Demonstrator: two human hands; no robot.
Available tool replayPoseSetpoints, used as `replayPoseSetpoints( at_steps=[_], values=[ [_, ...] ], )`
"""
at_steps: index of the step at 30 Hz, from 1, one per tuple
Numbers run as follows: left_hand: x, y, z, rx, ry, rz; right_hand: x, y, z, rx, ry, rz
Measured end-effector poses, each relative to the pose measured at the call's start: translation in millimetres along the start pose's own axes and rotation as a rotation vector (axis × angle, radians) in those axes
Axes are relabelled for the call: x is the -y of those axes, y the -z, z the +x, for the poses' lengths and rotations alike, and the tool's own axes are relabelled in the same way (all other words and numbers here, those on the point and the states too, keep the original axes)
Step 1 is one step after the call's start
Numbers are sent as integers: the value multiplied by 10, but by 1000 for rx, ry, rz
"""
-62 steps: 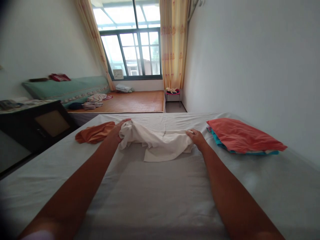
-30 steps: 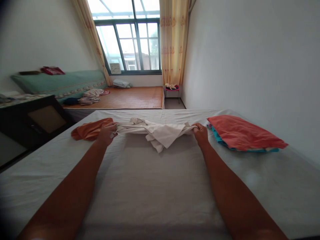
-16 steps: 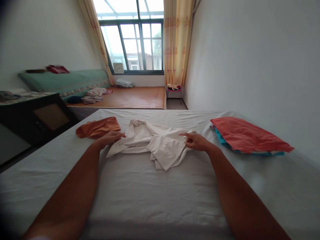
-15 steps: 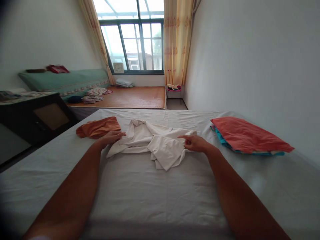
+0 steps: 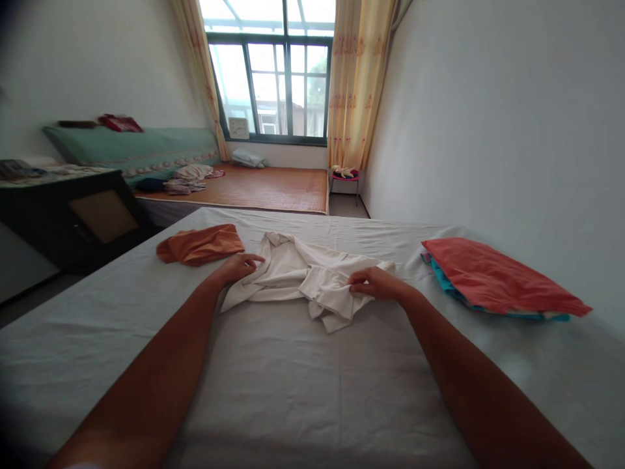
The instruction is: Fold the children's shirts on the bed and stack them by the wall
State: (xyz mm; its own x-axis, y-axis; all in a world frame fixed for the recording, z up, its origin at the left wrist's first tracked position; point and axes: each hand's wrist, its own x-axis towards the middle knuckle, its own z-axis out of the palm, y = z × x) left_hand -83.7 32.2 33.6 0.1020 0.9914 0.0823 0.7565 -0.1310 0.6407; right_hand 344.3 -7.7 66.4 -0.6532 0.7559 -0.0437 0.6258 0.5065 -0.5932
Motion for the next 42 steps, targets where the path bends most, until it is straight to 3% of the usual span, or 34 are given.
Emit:
replayPoseSetpoints(
  at_steps=[4,6,10,12,15,17,20,22,23,26,27,29,32,35,38,42],
  values=[
    [35,-48,38,-121,46,55,29,296,167,240,-45,120],
    [13,-47,49,-110,44,82,33,447,262,310,-100,189],
    [-71,-2,26,21,11,61,-84,749,441,206,-270,384],
    [-98,16,6,93,-1,73,-195,898,546,0,-371,491],
    [-97,15,-10,137,-55,116,-347,1087,725,-608,-446,603],
    [-72,0,-9,77,-71,125,-403,1150,810,-931,-424,612],
    [-17,-20,1,-95,-22,93,-394,1068,788,-1112,-347,526],
    [20,-24,12,-188,26,81,-328,884,662,-1018,-260,438],
    [35,-22,19,-213,45,83,-281,765,574,-869,-214,406],
    [55,9,35,-208,52,112,-122,376,261,-265,-105,330],
    [49,31,34,-183,48,122,-74,258,157,-129,-74,265],
    [14,91,11,-102,60,128,-7,63,-29,8,-14,110],
    [-92,193,-70,45,77,71,11,-109,-212,21,89,-8],
    [-218,245,-164,133,8,-15,-57,-165,-263,-113,128,44],
    [-294,256,-218,114,-23,-192,-170,-134,-268,-285,34,179],
    [-272,344,-264,112,91,-565,-342,18,-440,-471,-103,522]
  ],
)
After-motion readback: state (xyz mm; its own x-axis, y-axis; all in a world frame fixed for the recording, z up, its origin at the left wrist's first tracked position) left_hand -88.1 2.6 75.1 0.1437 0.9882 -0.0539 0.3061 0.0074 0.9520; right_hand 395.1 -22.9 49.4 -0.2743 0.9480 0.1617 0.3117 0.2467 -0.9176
